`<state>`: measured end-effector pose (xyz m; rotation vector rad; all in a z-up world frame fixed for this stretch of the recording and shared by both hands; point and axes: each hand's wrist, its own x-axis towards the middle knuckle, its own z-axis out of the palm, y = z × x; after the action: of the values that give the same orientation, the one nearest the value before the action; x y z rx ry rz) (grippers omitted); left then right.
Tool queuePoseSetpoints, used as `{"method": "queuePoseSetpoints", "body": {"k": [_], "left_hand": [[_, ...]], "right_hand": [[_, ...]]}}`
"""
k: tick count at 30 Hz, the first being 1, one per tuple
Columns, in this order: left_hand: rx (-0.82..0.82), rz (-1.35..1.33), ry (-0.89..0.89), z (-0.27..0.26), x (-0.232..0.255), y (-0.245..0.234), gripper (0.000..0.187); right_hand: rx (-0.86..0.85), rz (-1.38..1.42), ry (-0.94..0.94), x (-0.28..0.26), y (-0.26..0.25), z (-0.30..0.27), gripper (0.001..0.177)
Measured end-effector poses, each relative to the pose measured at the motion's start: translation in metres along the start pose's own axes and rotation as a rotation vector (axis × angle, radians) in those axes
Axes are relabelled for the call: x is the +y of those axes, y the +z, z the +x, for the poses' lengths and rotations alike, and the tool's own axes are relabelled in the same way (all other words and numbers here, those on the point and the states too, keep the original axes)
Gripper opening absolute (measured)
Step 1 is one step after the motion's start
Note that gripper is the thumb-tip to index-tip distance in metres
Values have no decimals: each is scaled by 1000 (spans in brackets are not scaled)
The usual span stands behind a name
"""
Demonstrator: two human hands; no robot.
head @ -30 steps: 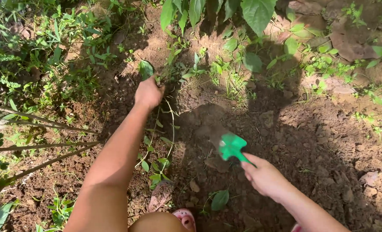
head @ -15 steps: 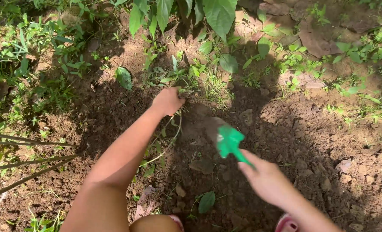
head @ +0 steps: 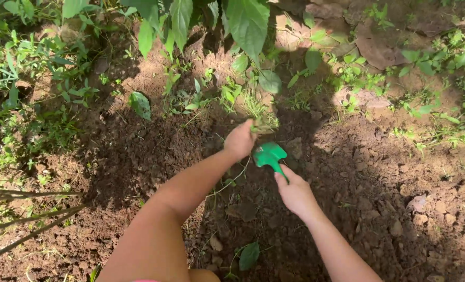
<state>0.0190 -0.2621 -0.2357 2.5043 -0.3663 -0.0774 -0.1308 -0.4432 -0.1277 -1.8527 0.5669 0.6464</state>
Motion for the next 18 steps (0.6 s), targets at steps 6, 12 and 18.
{"method": "queuePoseSetpoints", "body": {"k": [6, 12, 18], "left_hand": [[-202, -360, -676, -37, -64, -60, 39], [-195, -421, -824, -70, -118, -165, 47], [61, -620, -456, -76, -125, -244, 52]], "right_hand": [[199, -1051, -689, -11, 38, -56, 64], [-150, -1082, -494, -60, -36, -115, 53], [-145, -936, 188, -75, -120, -97, 51]]}}
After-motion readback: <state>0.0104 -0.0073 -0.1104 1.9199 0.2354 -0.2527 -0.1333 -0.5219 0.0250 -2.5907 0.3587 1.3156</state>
